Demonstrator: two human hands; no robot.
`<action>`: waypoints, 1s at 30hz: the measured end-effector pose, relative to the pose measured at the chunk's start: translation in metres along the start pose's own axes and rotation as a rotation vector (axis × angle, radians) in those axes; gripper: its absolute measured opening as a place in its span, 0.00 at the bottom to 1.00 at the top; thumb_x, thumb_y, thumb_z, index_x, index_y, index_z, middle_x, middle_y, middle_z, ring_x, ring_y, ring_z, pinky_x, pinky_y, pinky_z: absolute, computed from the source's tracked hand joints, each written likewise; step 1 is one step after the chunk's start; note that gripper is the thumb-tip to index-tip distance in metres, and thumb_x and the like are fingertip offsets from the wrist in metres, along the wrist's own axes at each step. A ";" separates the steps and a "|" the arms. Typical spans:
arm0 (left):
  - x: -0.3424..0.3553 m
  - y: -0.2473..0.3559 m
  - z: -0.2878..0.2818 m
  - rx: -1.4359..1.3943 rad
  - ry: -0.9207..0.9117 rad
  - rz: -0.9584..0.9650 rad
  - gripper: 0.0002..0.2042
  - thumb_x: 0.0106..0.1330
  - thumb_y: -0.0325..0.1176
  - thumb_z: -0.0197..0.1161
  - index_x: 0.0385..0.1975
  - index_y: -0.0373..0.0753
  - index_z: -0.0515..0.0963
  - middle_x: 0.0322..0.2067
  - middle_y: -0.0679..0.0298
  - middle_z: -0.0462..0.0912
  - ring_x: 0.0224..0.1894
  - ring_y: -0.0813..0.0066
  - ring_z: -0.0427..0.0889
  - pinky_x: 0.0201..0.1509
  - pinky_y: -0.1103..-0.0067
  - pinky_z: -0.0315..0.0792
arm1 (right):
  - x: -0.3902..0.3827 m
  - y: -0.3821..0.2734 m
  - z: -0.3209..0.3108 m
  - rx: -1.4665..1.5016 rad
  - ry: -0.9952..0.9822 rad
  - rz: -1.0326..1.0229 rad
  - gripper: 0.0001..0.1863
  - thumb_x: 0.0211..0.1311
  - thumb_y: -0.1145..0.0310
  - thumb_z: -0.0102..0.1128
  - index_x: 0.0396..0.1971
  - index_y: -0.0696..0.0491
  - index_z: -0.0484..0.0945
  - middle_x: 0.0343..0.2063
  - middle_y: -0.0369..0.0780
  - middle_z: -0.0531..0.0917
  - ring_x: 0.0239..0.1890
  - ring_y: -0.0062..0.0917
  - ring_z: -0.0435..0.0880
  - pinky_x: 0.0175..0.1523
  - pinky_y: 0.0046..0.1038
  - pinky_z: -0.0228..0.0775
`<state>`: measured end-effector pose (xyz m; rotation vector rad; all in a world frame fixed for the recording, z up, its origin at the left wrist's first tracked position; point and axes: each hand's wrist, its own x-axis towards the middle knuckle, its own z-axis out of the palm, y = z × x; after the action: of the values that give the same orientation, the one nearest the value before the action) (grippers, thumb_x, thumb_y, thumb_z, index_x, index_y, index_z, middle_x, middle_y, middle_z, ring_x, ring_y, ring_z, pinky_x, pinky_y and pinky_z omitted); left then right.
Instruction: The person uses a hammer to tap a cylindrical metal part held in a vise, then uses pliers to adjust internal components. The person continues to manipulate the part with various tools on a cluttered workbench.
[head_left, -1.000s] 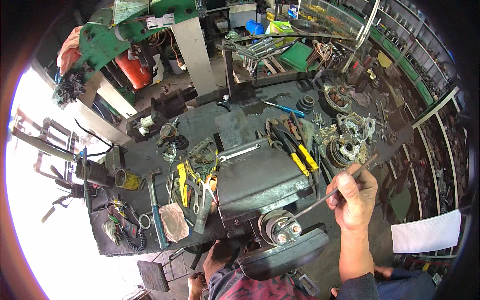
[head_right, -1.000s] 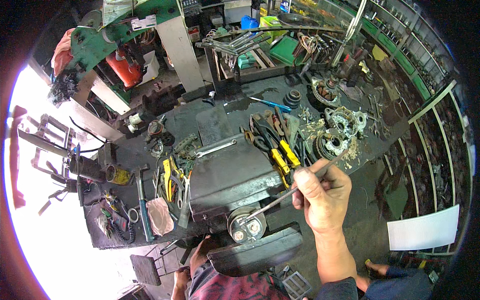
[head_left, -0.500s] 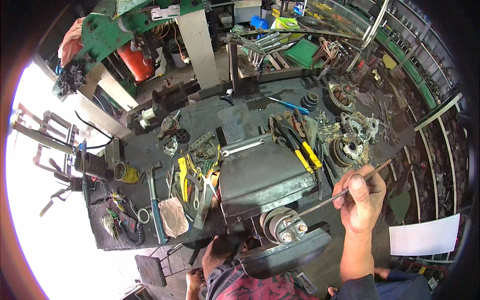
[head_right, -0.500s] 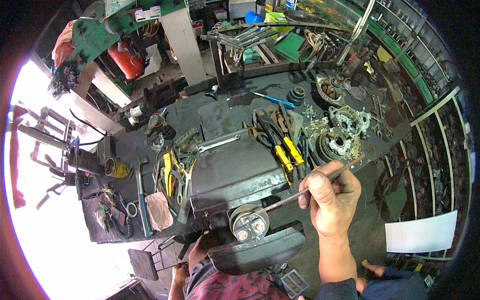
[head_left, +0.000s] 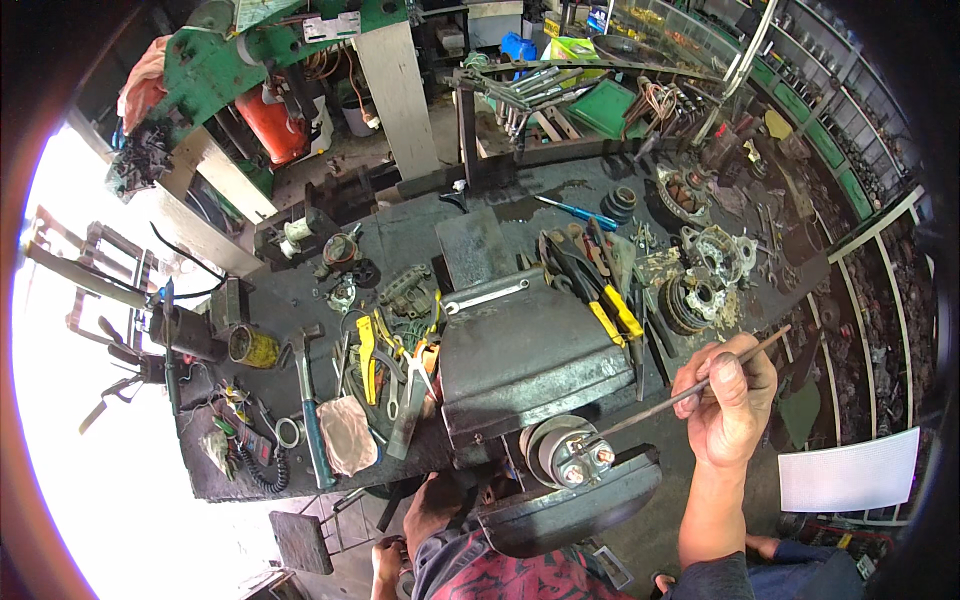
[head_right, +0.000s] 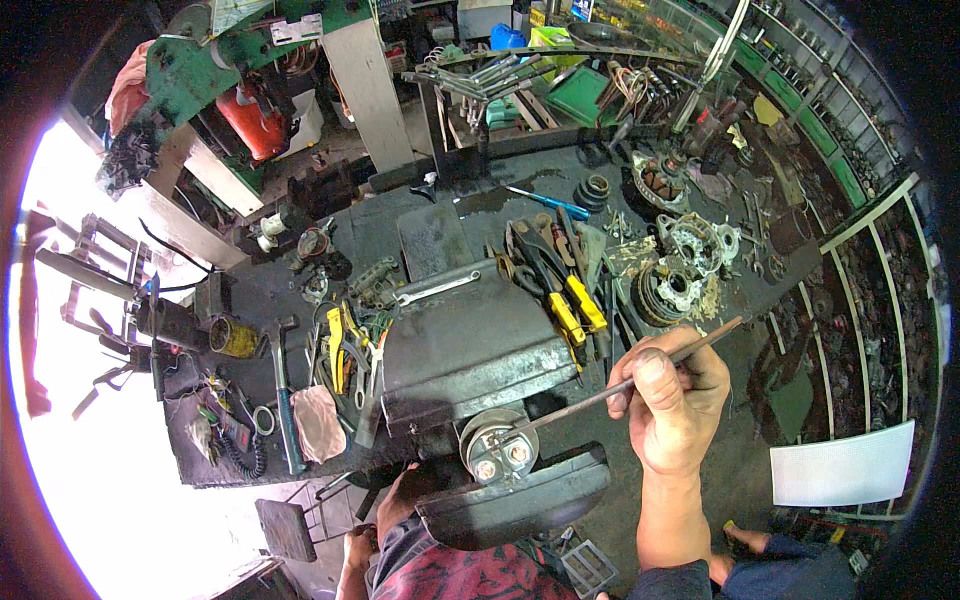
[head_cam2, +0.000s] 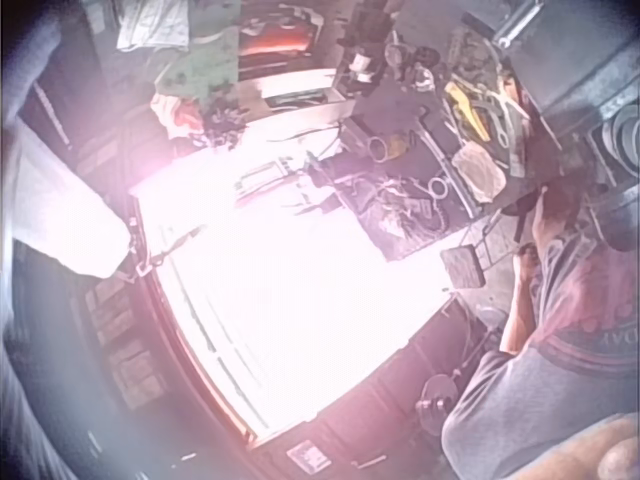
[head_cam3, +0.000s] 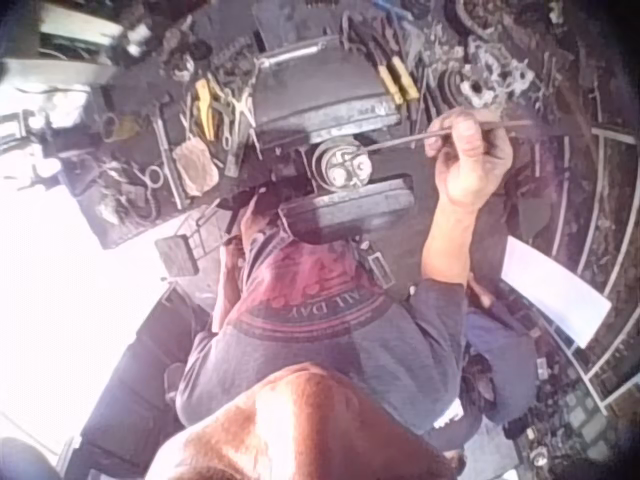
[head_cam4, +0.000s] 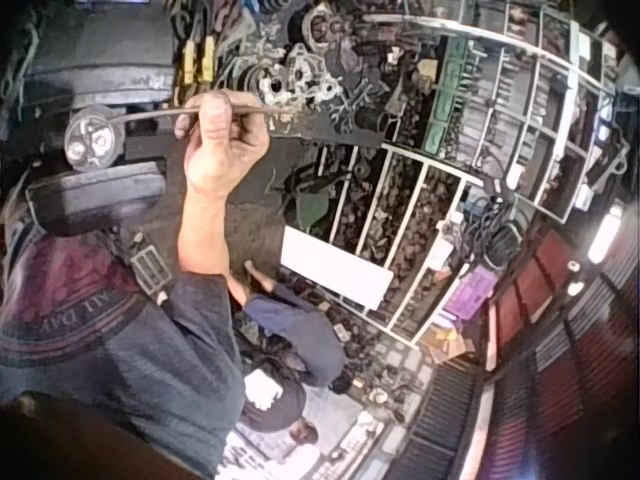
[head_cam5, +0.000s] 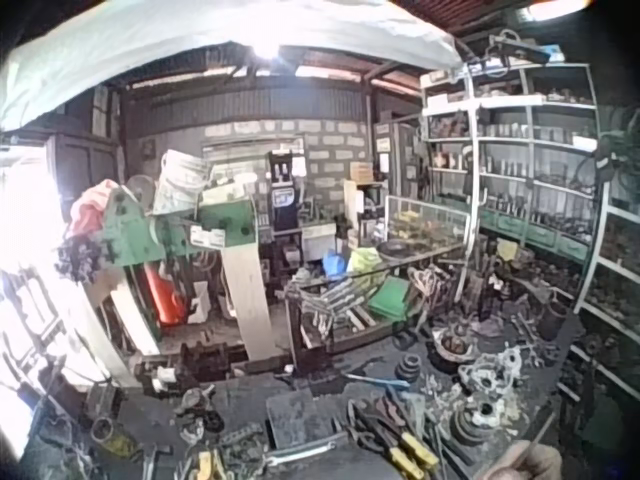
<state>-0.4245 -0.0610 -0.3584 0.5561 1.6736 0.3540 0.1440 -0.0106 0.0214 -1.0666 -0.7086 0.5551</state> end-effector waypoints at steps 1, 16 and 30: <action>0.001 0.000 0.000 0.027 0.003 0.007 0.16 0.64 0.24 0.56 0.50 0.25 0.81 0.35 0.54 0.88 0.30 0.65 0.88 0.32 0.74 0.81 | 0.000 0.000 0.000 0.009 -0.007 -0.007 0.17 0.66 0.62 0.73 0.32 0.61 0.78 0.22 0.46 0.82 0.16 0.23 0.77 0.21 0.23 0.71; 0.011 -0.004 -0.004 0.094 -0.013 0.032 0.15 0.66 0.26 0.56 0.48 0.26 0.82 0.34 0.54 0.88 0.29 0.67 0.87 0.30 0.75 0.80 | -0.001 0.004 0.000 0.049 0.001 -0.015 0.14 0.67 0.65 0.72 0.34 0.61 0.79 0.24 0.46 0.84 0.18 0.25 0.80 0.22 0.25 0.74; 0.015 -0.004 -0.004 0.084 -0.028 0.044 0.17 0.62 0.25 0.57 0.50 0.27 0.83 0.36 0.54 0.89 0.32 0.67 0.88 0.33 0.74 0.81 | -0.005 0.006 -0.002 0.058 -0.060 -0.018 0.16 0.66 0.64 0.73 0.33 0.61 0.79 0.23 0.44 0.81 0.18 0.25 0.80 0.21 0.24 0.73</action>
<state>-0.4305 -0.0557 -0.3719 0.6589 1.6569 0.3075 0.1420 -0.0128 0.0141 -0.9923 -0.7497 0.5909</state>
